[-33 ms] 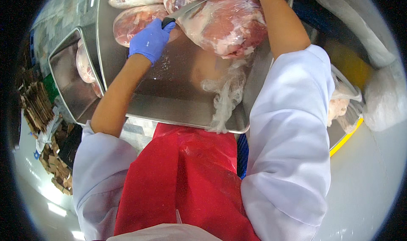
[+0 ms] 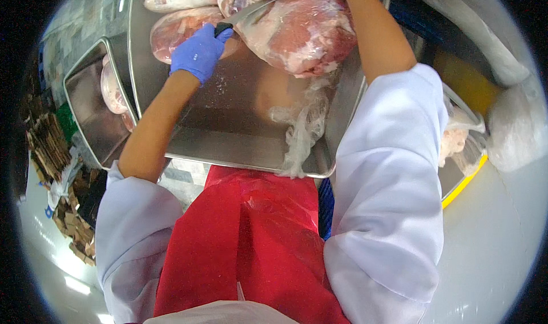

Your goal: The person uses a knife to trim fat and connective tissue from large cuts of raw meat in a metal tray. They remove the trimmed pieces by hand and place them into a separate container. The person handles the meat directly with gloved hands while performing the trimming.

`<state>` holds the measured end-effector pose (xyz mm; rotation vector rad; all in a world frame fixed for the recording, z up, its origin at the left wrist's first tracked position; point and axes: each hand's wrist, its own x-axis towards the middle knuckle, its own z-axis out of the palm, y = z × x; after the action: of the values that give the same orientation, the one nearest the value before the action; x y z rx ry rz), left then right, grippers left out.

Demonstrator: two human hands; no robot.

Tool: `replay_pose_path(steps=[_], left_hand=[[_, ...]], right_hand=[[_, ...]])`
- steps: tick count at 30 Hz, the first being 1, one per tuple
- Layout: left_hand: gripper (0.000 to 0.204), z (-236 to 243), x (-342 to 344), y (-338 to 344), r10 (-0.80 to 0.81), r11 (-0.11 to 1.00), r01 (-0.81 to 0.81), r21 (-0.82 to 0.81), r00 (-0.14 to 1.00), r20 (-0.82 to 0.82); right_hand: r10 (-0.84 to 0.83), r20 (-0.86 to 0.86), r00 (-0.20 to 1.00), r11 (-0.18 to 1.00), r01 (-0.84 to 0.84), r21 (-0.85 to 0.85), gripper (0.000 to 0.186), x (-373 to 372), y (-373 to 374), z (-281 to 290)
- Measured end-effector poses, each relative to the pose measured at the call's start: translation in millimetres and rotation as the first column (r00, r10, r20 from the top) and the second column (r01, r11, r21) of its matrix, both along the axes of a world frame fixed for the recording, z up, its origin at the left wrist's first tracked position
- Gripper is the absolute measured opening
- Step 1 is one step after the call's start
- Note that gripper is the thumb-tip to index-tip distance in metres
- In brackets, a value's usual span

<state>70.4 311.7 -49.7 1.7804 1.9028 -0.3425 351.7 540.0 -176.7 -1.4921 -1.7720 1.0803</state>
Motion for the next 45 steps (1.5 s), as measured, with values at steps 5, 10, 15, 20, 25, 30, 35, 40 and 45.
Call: replay_pose_path(steps=[5, 10, 15, 20, 25, 30, 35, 40, 45], left_hand=[[0.040, -11.7, -41.5, 18.4, -0.552, 0.798, 0.562, 0.218, 0.827, -0.110], [0.037, 86.2, -14.4, 73.2, -0.465, 0.821, 0.489, -0.293, 0.872, 0.151], [0.040, 91.3, -27.6, 39.2, -0.272, 0.932, 0.339, -0.131, 0.889, 0.369], [0.049, 89.6, 5.1, -16.7, -0.344, 0.916, 0.346, 0.201, 0.938, -0.046], [0.055, 50.0, 8.6, -57.4, -0.158, 0.944, 0.157, 0.289, 0.987, -0.019], [0.060, 14.7, -12.8, -64.4, -0.201, 0.914, 0.192, 0.358, 0.979, -0.012], [0.062, -27.9, -25.0, -68.0, -0.178, 0.892, 0.141, 0.429, 0.983, 0.047], [0.066, -63.9, -31.7, -70.1, -0.193, 0.861, 0.112, 0.496, 0.974, 0.115], [0.066, -85.1, -39.6, -62.0, -0.211, 0.856, 0.119, 0.503, 0.969, 0.130]], right_hand=[[-0.078, 0.449, 0.890, 0.962, -0.051, 0.268, 0.043, 39.2, -88.6, 35.0], [-0.174, 0.144, 0.974, 0.896, 0.217, -0.387, 0.085, 79.2, -129.3, -19.2], [-0.251, 0.243, 0.937, 0.911, 0.314, -0.268, 0.076, 32.3, -199.0, -6.5], [-0.625, 0.006, 0.781, 0.756, 0.607, -0.245, 0.065, -24.6, -252.7, -29.9], [-0.685, -0.125, 0.718, 0.715, 0.629, -0.304, 0.060, -43.4, -247.9, -25.8], [-0.662, -0.056, 0.748, 0.739, 0.638, -0.217, 0.057, -43.5, -244.0, -9.9], [-0.659, 0.044, 0.750, 0.745, 0.660, -0.094, 0.059, -37.6, -242.5, -18.0], [-0.649, 0.008, 0.761, 0.756, 0.645, -0.112, 0.059, -31.7, -244.2, -19.4], [-0.623, 0.170, 0.764, 0.765, 0.640, -0.071, 0.059, -27.9, -241.7, -14.8]])
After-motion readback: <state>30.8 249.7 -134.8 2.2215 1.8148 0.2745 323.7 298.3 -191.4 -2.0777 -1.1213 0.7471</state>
